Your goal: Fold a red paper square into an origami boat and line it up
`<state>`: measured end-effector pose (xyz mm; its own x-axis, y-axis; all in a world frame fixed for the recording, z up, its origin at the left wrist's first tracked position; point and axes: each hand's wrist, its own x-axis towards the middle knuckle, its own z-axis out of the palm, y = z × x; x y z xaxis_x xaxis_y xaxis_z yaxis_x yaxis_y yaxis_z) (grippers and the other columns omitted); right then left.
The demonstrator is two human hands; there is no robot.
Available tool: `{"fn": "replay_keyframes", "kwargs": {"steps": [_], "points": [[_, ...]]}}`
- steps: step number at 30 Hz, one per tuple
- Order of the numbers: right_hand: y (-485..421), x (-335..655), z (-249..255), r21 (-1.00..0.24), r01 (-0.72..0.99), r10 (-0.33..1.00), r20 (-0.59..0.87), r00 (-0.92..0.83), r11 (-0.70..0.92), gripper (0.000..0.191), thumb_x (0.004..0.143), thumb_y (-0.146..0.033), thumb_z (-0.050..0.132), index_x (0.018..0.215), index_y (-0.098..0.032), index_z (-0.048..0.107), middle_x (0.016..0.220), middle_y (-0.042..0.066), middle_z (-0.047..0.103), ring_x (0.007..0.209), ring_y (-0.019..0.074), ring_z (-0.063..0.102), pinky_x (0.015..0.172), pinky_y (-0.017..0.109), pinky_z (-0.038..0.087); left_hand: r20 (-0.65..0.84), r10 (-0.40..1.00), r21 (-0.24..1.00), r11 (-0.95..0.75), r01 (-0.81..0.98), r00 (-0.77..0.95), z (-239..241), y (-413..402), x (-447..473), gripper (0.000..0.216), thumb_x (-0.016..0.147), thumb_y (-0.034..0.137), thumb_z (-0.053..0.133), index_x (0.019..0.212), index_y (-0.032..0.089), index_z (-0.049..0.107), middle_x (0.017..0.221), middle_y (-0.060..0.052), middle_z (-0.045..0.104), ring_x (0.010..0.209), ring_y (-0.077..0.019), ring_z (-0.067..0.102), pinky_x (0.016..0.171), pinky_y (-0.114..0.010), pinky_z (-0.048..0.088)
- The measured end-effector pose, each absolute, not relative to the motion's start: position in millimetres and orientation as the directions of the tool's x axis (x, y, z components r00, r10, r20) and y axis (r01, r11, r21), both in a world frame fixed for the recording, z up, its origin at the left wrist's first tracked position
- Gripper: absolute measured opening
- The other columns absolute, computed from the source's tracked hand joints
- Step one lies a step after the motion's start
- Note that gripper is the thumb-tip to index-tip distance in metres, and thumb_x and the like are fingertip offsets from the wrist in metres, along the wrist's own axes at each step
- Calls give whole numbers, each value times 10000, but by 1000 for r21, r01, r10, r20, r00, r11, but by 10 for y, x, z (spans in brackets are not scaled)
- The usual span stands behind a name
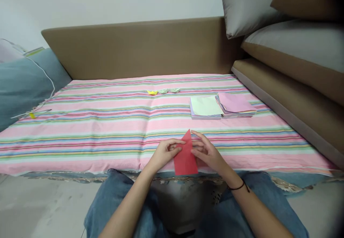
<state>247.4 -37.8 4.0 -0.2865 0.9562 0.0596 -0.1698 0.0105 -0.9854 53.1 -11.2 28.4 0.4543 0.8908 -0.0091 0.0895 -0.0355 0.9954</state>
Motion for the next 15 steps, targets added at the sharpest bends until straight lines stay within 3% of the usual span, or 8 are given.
{"fn": "replay_keyframes", "kwargs": {"steps": [6, 12, 15], "points": [[-363, 2453, -56, -988, -62, 982, 148, -121, 141, 445, 768, -265, 639, 1176, -273, 460, 777, -19, 584, 653, 125, 611, 604, 249, 514, 4, 904, 993, -52, 102, 427, 190, -139, 584, 231, 684, 267, 693, 893, 171, 707, 754, -47, 686, 678, -172, 624, 584, -251, 482], [-396, 2444, -27, -982, 53, 975, 174, -139, 183, 299, 798, -290, 595, 1094, -243, 596, 913, 47, 652, 757, 179, 640, 654, 311, 541, -30, 946, 999, 22, 29, 324, 139, -85, 570, 150, 690, 263, 678, 786, 150, 704, 755, -61, 703, 695, -159, 628, 656, -259, 480], [-403, 2433, -33, -959, 138, 967, 236, -101, 248, 187, 792, -277, 592, 944, -221, 685, 964, 74, 674, 865, 213, 639, 722, 342, 542, -21, 927, 996, -14, 90, 375, 160, -103, 550, 149, 689, 258, 675, 777, 142, 709, 757, -60, 698, 678, -146, 608, 639, -245, 460]]}}
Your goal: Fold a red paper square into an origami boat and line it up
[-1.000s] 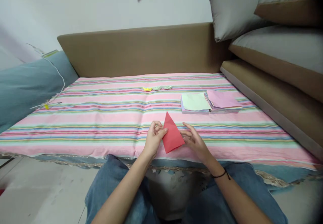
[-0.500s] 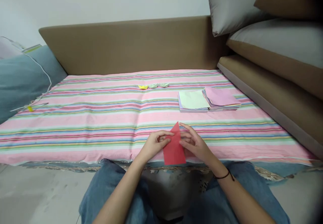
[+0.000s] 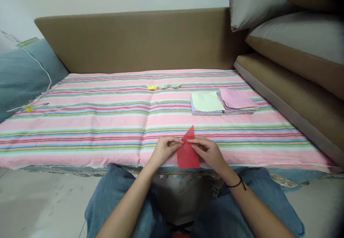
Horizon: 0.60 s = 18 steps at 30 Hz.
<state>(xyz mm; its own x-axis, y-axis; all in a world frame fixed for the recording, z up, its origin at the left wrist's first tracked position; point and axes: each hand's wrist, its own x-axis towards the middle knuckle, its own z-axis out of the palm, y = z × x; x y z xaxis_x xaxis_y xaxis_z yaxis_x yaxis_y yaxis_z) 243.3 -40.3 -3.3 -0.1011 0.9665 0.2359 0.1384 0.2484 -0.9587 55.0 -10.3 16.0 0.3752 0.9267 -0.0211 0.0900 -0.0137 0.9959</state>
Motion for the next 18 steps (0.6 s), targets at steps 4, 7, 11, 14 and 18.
{"fn": "replay_keyframes", "kwargs": {"steps": [4, 7, 11, 14, 18], "points": [[-380, 2459, -55, -953, 149, 965, 256, -63, 262, 179, 792, -277, 596, 934, -223, 690, 983, 73, 687, 930, 224, 636, 791, 366, 537, -81, 838, 972, -53, 228, 539, 178, -178, 557, 172, 683, 258, 674, 803, 141, 716, 628, -19, 633, 546, -101, 511, 528, -214, 376], [-356, 2527, -21, -941, 178, 957, 276, -86, 287, 199, 811, -305, 589, 973, -232, 679, 1041, 76, 666, 982, 229, 620, 824, 377, 530, -112, 885, 964, -14, 266, 453, 137, -209, 581, 215, 659, 270, 685, 823, 133, 705, 531, 22, 543, 485, -81, 431, 483, -208, 315], [-346, 2652, 50, -841, 326, 900, 383, -208, 432, 324, 775, -362, 649, 1082, -257, 640, 1188, 81, 594, 1123, 251, 538, 949, 422, 453, -86, 962, 952, 2, 306, 260, 60, -222, 567, 324, 634, 294, 705, 900, 112, 674, 504, 55, 465, 465, -77, 395, 471, -209, 303], [-364, 2717, 35, -705, 448, 829, 394, -398, 550, 583, 651, -430, 750, 1182, -258, 582, 1267, 93, 544, 1215, 285, 450, 1020, 473, 367, -71, 956, 892, -68, 447, 285, 49, -264, 523, 329, 690, 274, 676, 974, 109, 661, 542, 37, 504, 492, -92, 436, 501, -222, 348], [-397, 2751, -50, -532, 565, 767, 312, -561, 630, 720, 611, -451, 772, 1255, -261, 513, 1317, 96, 505, 1269, 320, 373, 1056, 576, 231, 109, 930, 549, -351, 758, 352, 82, -379, 483, 266, 779, 278, 613, 1020, 181, 669, 721, -38, 596, 666, -164, 534, 618, -290, 421]]}}
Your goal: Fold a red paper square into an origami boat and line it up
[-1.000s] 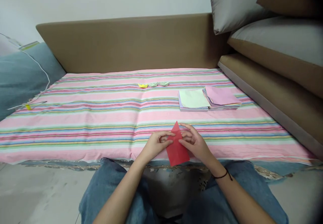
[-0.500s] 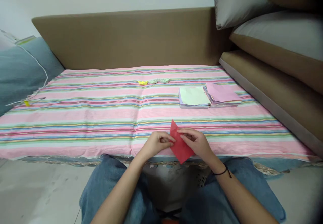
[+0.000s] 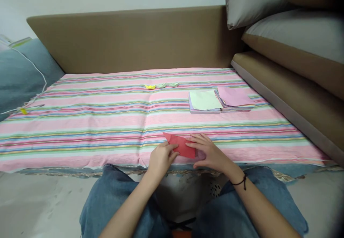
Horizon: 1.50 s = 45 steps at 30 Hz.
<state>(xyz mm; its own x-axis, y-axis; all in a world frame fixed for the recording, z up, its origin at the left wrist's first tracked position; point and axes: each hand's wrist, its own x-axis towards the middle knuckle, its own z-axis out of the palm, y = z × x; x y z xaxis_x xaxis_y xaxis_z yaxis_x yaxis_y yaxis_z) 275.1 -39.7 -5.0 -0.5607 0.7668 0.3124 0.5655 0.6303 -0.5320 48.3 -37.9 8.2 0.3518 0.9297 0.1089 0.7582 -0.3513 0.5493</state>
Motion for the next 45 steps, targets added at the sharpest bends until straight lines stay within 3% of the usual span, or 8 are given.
{"fn": "replay_keyframes", "kwargs": {"steps": [3, 5, 11, 20, 27, 32, 36, 45], "points": [[-400, 2763, -87, -501, 582, 761, 318, -565, 641, 560, 720, -349, 714, 1240, -264, 522, 1283, 77, 540, 1248, 294, 402, 1038, 555, 273, 287, 850, 288, -517, 806, 442, 70, -450, 480, 206, 819, 261, 565, 981, 190, 670, 907, -95, 615, 878, -237, 554, 730, -372, 458], [-389, 2766, -92, -507, 573, 762, 351, -544, 643, 454, 762, -275, 673, 1200, -258, 552, 1236, 65, 579, 1219, 271, 431, 1009, 509, 336, 364, 791, 244, -591, 769, 492, 34, -466, 474, 183, 833, 229, 542, 960, 173, 661, 1034, -114, 617, 1027, -264, 531, 838, -416, 457], [-303, 2736, -105, -517, 541, 748, 450, -487, 664, 313, 805, -132, 568, 1085, -264, 618, 1113, 34, 650, 1105, 241, 507, 943, 475, 397, 396, 782, 388, -618, 684, 482, -26, -424, 405, 259, 827, 326, 558, 1020, 163, 616, 1138, -124, 623, 1127, -264, 533, 969, -461, 421], [-145, 2659, -101, -679, 501, 843, 426, -328, 537, 24, 771, -225, 672, 762, -243, 685, 881, 31, 671, 888, 210, 575, 804, 390, 451, 410, 853, 533, -511, 675, 322, -92, -457, 501, 103, 810, 287, 581, 799, 185, 597, 1107, -89, 639, 1156, -248, 512, 1024, -483, 351], [-125, 2564, -88, -717, 553, 899, 407, -162, 425, 131, 744, -268, 696, 647, -212, 628, 778, 31, 632, 832, 212, 567, 768, 369, 442, 389, 892, 641, -441, 629, 230, -113, -477, 565, 83, 833, 189, 520, 892, 187, 578, 1076, -82, 616, 1117, -235, 502, 973, -461, 392], [-114, 2523, -100, -707, 590, 910, 396, -127, 390, 137, 732, -281, 702, 644, -218, 618, 752, 31, 628, 818, 225, 569, 745, 371, 446, 389, 855, 458, -502, 734, 342, -111, -507, 578, 387, 857, 141, 436, 1235, 209, 484, 1165, -106, 551, 1150, -255, 444, 977, -480, 372], [-106, 2516, -92, -699, 605, 911, 395, -118, 382, 166, 744, -312, 687, 625, -219, 618, 738, 34, 629, 810, 228, 569, 743, 380, 447, 361, 820, 266, -547, 794, 444, -129, -506, 572, 501, 827, 128, 453, 1315, 235, 434, 1246, -123, 498, 1183, -302, 405, 975, -520, 362], [-101, 2504, -97, -701, 615, 917, 386, -100, 362, 185, 744, -317, 691, 610, -216, 613, 733, 32, 626, 809, 224, 568, 745, 370, 442, 304, 801, 207, -584, 785, 516, -34, -490, 577, 457, 864, 187, 445, 1320, 201, 435, 1362, -21, 474, 1209, -319, 361, 999, -518, 338]]}}
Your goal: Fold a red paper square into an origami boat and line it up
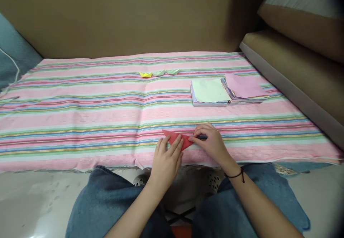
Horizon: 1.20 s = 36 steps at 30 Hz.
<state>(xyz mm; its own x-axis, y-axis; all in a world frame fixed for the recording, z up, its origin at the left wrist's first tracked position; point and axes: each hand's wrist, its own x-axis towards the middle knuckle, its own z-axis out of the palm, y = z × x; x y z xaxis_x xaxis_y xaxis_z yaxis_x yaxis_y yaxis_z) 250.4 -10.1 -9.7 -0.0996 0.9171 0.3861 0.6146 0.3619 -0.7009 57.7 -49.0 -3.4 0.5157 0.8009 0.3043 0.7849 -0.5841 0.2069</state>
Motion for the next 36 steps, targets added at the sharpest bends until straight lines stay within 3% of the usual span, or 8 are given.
{"fn": "replay_keyframes", "kwargs": {"steps": [5, 10, 16, 29, 36], "points": [[-97, 2502, -92, -698, 615, 915, 390, -101, 365, 215, 749, -339, 682, 595, -215, 598, 722, 34, 623, 804, 228, 568, 739, 375, 436, 330, 812, 287, -572, 768, 482, -3, -459, 575, 398, 879, 236, 456, 1273, 210, 500, 1303, -6, 537, 1152, -288, 406, 955, -485, 376], [-104, 2494, -88, -689, 633, 920, 378, -101, 353, 212, 756, -348, 672, 617, -216, 583, 733, 38, 619, 801, 234, 558, 728, 378, 429, 366, 855, 423, -504, 753, 367, 21, -358, 585, 260, 864, 271, 507, 1078, 255, 654, 1120, 8, 663, 1025, -264, 467, 851, -461, 422], [-117, 2489, -95, -676, 648, 911, 406, -72, 352, 213, 746, -371, 675, 649, -219, 561, 736, 39, 607, 786, 241, 547, 721, 386, 417, 346, 880, 496, -467, 732, 326, 49, -263, 603, 171, 836, 286, 556, 880, 261, 719, 1026, 4, 701, 886, -230, 488, 781, -440, 424], [-150, 2579, -93, -671, 656, 911, 406, -65, 346, 93, 761, -243, 642, 699, -223, 575, 807, 41, 620, 881, 250, 546, 797, 396, 414, 403, 847, 389, -501, 773, 346, -6, -271, 620, 179, 833, 321, 559, 920, 274, 709, 1013, -7, 704, 913, -246, 486, 795, -447, 376], [-143, 2654, -100, -679, 650, 909, 414, -43, 340, 59, 799, -258, 601, 749, -229, 589, 831, 46, 630, 880, 253, 555, 822, 412, 418, 437, 819, 321, -529, 786, 372, -15, -289, 630, 191, 839, 287, 554, 966, 270, 696, 1036, 6, 697, 937, -253, 481, 800, -441, 374]]}}
